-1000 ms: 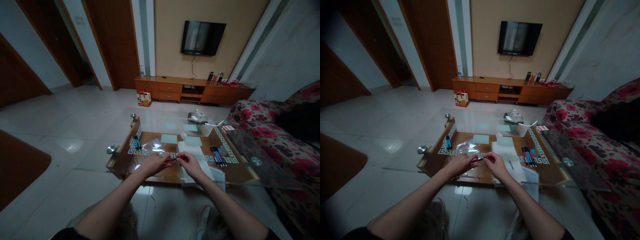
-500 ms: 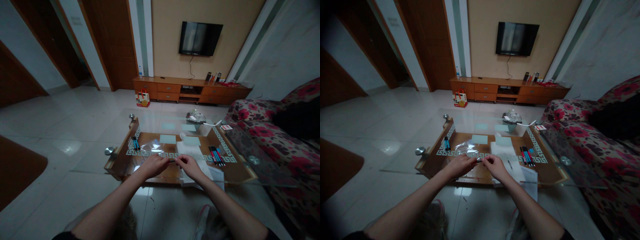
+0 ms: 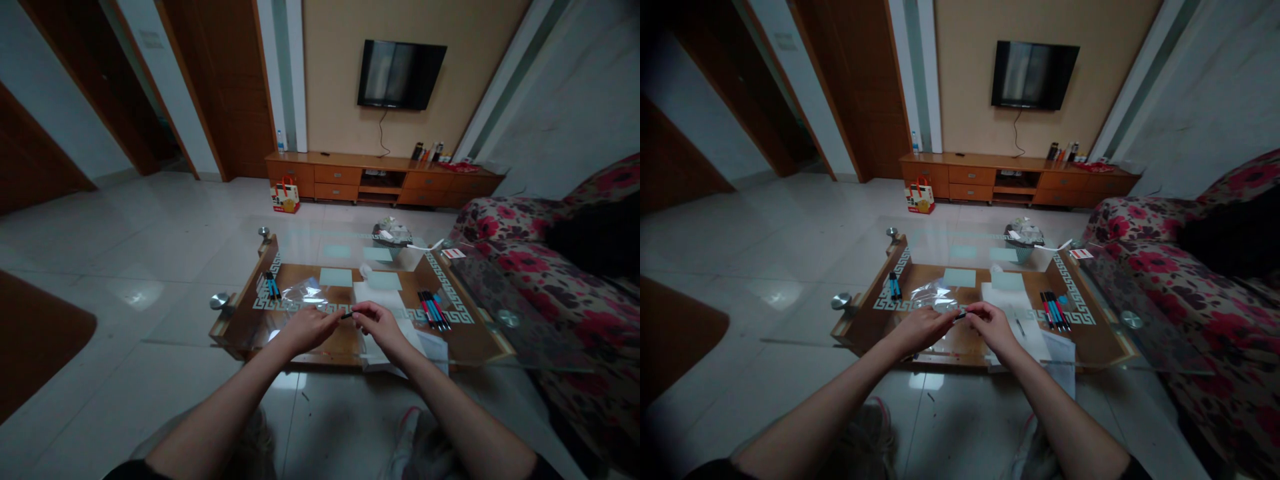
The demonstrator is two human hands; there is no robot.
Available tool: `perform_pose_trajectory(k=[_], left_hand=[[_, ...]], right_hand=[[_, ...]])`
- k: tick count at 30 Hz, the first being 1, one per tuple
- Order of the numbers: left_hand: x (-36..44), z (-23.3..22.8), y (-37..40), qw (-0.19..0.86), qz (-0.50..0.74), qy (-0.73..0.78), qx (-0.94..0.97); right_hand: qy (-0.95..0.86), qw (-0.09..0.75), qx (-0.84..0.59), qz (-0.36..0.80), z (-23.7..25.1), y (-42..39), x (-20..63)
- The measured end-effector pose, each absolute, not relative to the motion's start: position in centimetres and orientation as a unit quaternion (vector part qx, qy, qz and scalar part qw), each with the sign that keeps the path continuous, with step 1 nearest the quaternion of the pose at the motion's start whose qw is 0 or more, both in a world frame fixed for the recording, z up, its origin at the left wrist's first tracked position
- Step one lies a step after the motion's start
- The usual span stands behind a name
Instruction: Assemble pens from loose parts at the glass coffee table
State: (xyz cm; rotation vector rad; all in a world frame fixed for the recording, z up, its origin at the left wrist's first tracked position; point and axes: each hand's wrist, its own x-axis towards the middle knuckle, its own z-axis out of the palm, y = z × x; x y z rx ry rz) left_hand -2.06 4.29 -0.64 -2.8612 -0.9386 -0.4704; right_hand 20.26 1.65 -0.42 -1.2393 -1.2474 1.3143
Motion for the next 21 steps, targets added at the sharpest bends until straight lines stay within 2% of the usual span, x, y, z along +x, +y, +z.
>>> perform_pose_trajectory(k=[21], left_hand=[[-2.3, -0.9, 4.2, 0.063, -0.135, -0.318, -0.936]], right_hand=[[-0.405, 0.514, -0.493, 0.573, -0.8, 2.1, 21.1]])
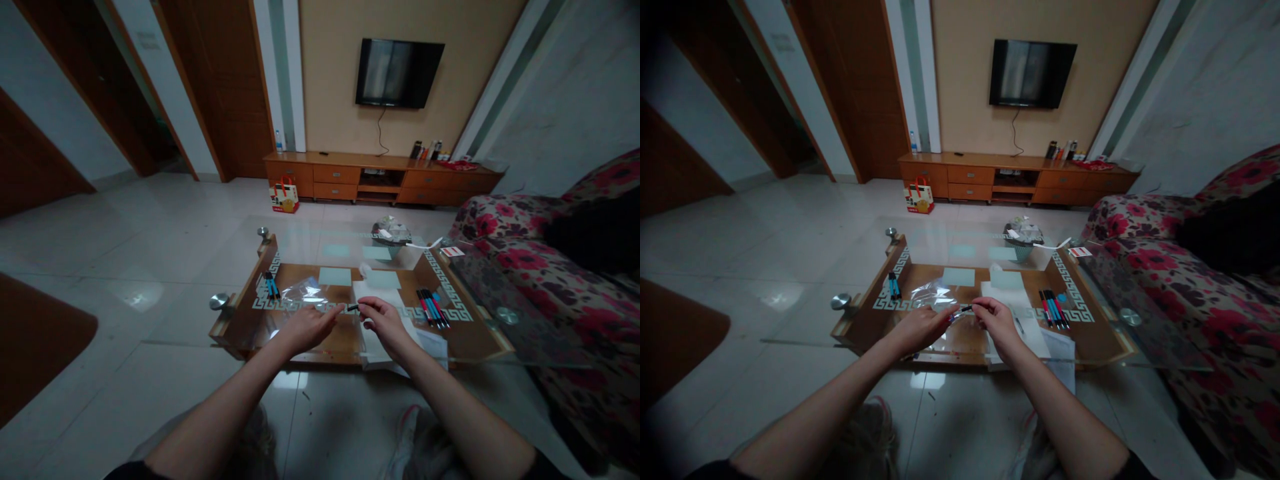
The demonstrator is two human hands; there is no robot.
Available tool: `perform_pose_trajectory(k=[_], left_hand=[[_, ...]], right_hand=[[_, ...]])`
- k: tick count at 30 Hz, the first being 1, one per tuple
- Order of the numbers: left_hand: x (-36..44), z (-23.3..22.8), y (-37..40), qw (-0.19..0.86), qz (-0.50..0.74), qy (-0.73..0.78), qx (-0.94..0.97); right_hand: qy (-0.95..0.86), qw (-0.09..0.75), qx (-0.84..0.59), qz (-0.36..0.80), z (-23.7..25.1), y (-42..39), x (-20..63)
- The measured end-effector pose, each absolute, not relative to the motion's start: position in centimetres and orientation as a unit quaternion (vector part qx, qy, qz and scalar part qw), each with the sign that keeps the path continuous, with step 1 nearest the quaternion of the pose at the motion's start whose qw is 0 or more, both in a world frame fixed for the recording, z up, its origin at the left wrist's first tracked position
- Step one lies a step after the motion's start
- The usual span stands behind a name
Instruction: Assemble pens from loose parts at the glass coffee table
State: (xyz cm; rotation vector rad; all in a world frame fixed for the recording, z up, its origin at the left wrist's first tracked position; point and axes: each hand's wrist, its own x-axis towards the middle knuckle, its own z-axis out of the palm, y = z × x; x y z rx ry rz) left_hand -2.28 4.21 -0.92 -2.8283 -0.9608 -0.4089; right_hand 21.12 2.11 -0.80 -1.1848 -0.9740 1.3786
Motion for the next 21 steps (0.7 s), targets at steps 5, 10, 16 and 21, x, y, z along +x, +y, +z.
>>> perform_pose_trajectory(k=[5, 10, 16, 21], left_hand=[[-2.4, -0.6, 4.2, 0.057, -0.130, -0.300, -0.943], [-2.3, -0.7, 4.3, 0.060, -0.132, -0.302, -0.942], [-2.5, -0.9, 4.3, 0.078, -0.127, -0.297, -0.943], [-2.5, -0.6, 4.1, 0.076, -0.140, -0.296, -0.942]], right_hand=[[-0.398, 0.513, -0.495, 0.578, -0.8, 2.1, 20.8], [-0.408, 0.511, -0.499, 0.568, -0.3, 2.2, 21.6], [-0.484, 0.532, -0.565, 0.406, 0.4, 4.2, 24.5], [-0.615, 0.476, -0.570, 0.267, -0.3, 4.8, 25.2]])
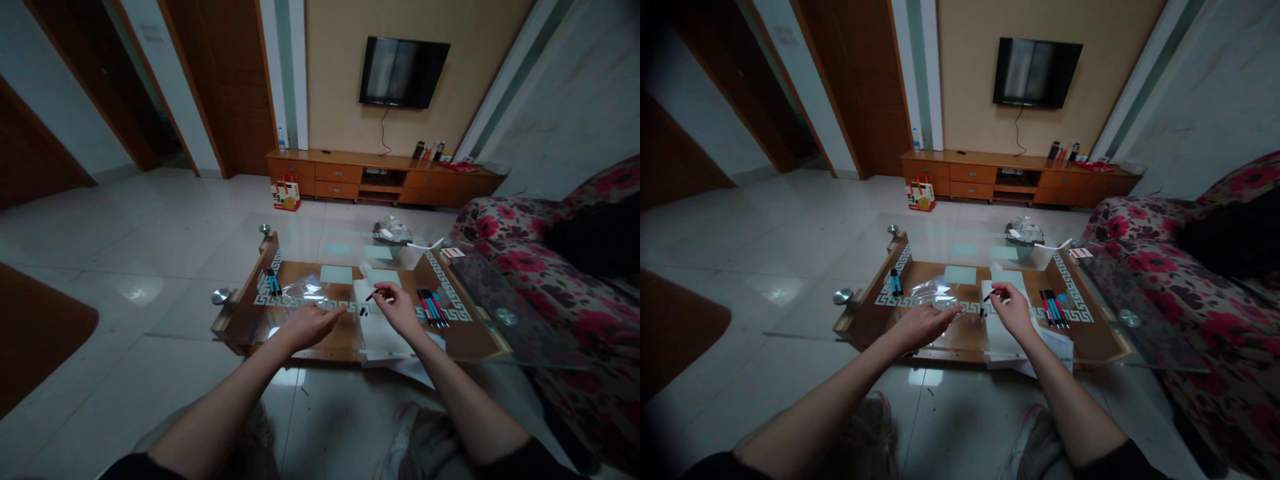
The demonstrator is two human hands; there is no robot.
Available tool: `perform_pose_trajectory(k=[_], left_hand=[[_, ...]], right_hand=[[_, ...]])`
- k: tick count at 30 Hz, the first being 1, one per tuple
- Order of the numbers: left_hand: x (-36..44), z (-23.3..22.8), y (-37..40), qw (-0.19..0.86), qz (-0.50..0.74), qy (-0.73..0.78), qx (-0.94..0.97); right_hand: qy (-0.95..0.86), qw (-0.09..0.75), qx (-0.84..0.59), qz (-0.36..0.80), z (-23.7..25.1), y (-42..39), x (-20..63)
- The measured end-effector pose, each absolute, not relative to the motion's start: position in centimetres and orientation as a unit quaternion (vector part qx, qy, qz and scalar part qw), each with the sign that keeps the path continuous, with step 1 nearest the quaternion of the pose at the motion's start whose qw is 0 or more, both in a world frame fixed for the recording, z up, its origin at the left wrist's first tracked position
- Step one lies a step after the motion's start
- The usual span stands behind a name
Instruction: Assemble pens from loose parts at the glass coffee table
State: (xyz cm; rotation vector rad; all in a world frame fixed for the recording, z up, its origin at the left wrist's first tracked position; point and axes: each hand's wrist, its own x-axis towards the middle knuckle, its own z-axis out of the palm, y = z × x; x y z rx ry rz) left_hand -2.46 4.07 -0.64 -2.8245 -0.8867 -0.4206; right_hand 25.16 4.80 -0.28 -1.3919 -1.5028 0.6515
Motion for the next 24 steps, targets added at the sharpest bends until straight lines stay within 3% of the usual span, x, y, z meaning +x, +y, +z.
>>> perform_pose_trajectory(k=[6, 24], left_hand=[[-2.6, -0.4, 4.1, 0.073, -0.136, -0.290, -0.945], [-2.9, -1.1, 4.6, 0.046, -0.120, -0.297, -0.946]], right_hand=[[-0.733, 0.395, -0.527, 0.169, -1.6, 4.4, 23.8], [-0.798, 0.299, -0.499, 0.159, -3.4, 4.9, 23.2]])
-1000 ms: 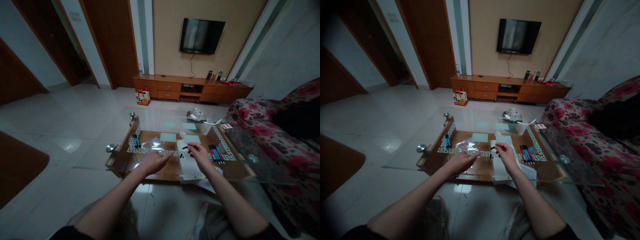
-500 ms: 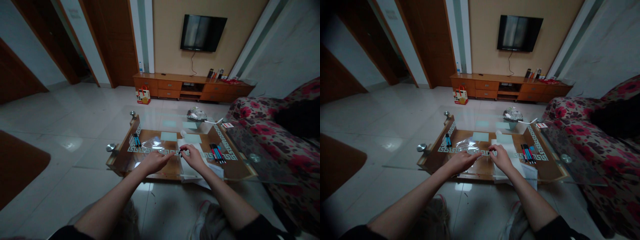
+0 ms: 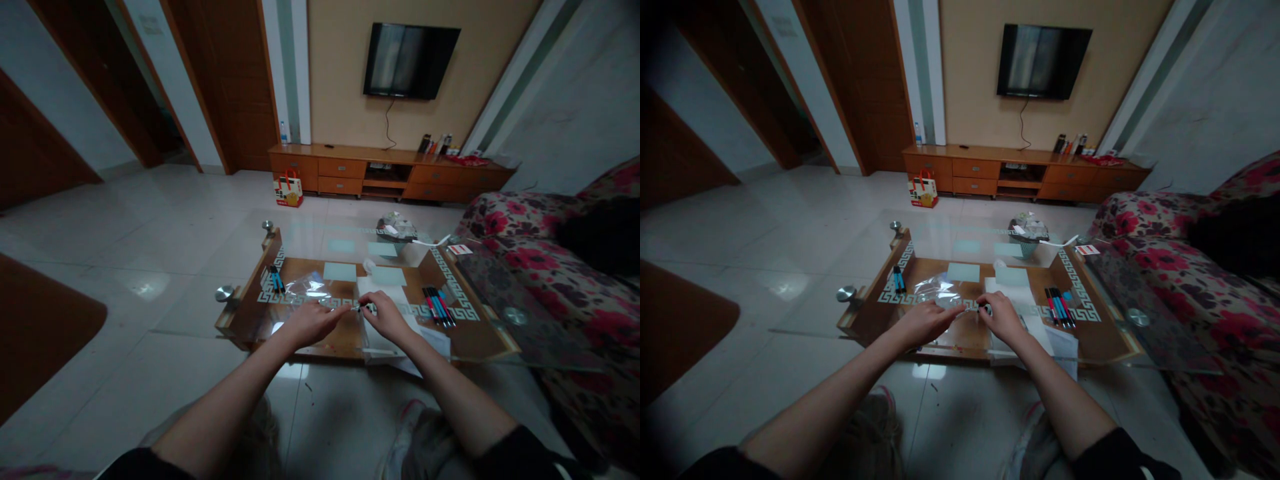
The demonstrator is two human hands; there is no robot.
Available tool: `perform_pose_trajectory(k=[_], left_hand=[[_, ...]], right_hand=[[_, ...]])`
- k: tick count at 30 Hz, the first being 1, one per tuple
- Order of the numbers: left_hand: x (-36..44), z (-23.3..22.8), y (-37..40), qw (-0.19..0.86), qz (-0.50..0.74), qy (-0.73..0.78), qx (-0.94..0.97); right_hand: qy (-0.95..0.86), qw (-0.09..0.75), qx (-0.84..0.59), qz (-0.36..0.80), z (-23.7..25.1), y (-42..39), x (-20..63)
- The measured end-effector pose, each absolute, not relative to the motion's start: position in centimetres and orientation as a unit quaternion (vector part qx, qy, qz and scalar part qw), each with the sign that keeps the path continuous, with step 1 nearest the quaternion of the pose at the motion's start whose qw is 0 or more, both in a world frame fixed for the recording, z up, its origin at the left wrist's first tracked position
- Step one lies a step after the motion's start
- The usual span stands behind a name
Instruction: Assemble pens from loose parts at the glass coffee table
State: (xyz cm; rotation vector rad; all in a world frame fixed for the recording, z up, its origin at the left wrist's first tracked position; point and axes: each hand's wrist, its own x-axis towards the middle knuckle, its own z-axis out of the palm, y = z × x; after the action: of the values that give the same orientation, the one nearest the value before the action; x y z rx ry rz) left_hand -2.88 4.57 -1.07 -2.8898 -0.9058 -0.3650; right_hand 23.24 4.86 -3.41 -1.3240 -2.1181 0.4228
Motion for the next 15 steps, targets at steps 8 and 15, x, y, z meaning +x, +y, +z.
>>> perform_pose_trajectory(k=[8, 15], left_hand=[[-2.94, -1.16, 4.52, 0.047, -0.128, -0.296, -0.945], [-2.86, -0.54, 4.30, 0.051, -0.118, -0.300, -0.945]], right_hand=[[-0.801, 0.289, -0.501, 0.153, -3.86, 4.97, 23.23], [-0.805, 0.283, -0.499, 0.152, -3.36, 4.65, 23.32]])
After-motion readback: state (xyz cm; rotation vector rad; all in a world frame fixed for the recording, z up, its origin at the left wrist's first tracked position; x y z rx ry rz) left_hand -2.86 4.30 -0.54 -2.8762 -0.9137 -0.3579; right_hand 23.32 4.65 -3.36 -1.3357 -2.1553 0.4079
